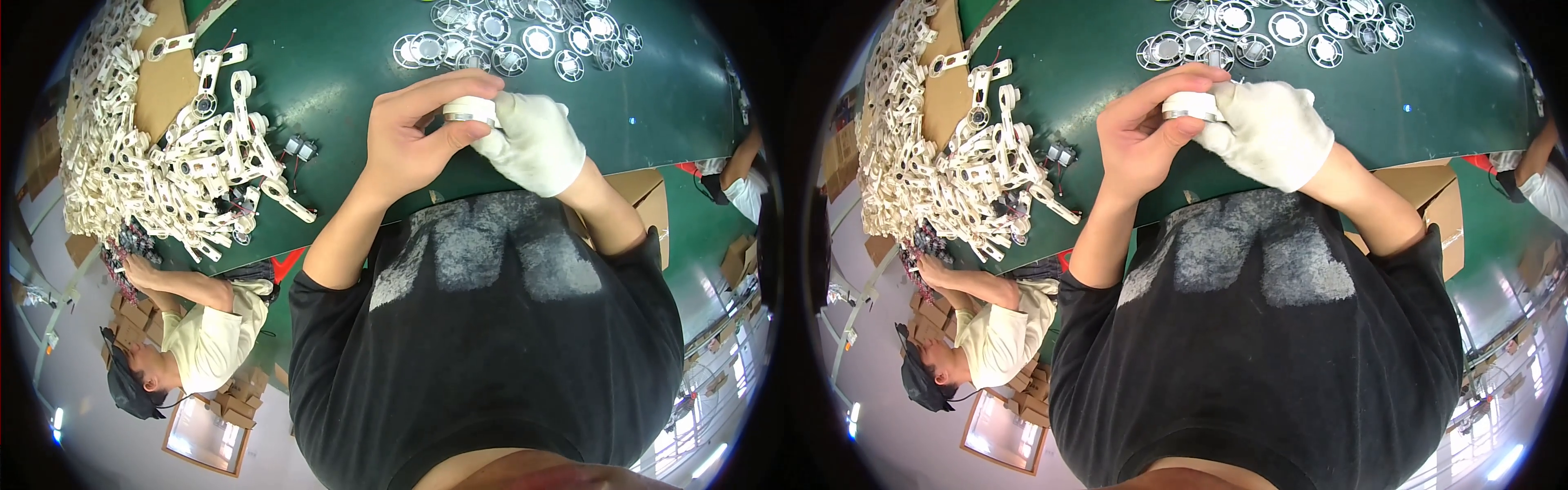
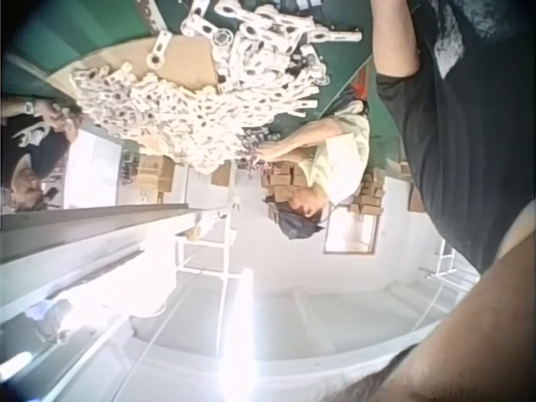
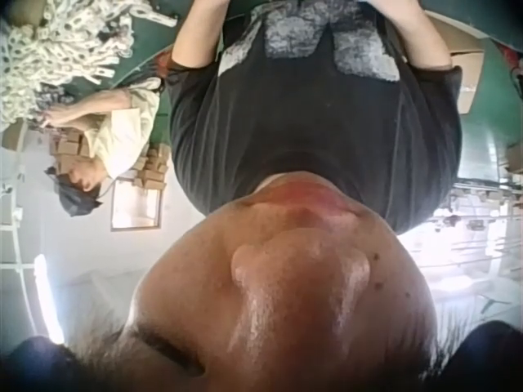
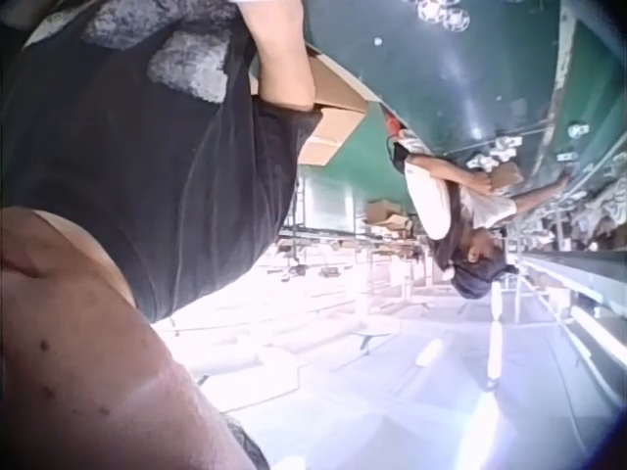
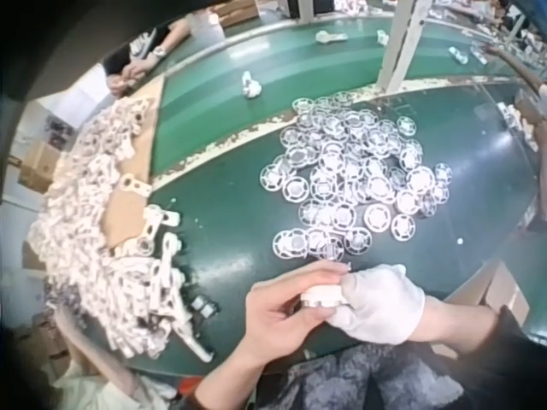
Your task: The person assembles small circular components onto white plastic frames by hand, working on a factory assembly line.
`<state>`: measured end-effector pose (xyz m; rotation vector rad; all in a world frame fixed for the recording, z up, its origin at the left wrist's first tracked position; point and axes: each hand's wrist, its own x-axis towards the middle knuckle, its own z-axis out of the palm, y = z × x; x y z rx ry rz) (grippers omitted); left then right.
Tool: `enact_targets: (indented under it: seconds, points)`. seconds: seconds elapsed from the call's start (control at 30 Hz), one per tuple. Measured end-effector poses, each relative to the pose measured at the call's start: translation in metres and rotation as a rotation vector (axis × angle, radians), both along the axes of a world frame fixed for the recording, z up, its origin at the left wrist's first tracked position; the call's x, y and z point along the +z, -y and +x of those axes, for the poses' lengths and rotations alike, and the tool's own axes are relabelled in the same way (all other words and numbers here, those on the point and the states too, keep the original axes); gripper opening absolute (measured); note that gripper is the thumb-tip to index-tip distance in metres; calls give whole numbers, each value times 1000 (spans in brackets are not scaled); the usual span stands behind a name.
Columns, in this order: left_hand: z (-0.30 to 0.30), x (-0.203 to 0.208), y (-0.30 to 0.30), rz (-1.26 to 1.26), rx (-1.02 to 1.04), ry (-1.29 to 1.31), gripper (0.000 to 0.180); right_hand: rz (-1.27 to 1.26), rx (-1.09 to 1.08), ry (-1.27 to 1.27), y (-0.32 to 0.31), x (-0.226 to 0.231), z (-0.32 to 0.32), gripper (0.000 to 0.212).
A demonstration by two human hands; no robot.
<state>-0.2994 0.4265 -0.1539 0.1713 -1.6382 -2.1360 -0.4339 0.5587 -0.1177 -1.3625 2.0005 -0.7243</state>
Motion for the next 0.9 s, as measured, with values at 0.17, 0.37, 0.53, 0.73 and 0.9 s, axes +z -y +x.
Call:
enact_targets:
  seconds: [0.17,0.37,0.53,0.73,0.9]
  points:
    - [3,4,16,-53,-73,26,30,29,15,-76,1,2,3,34]
    - [8,45,65,-446,-176,488,17,193,46,38,4,31,4,42]
    - [13,54,174,-299,286,592,28,-2,12,208,-4,24,3,34]
    - [55,55,224,-883,758,737,31,-18,89,94,-7,15,7,32]
    - [101,38,190,-1405,563,1638,45,123,126,131,-5,12,7,35]
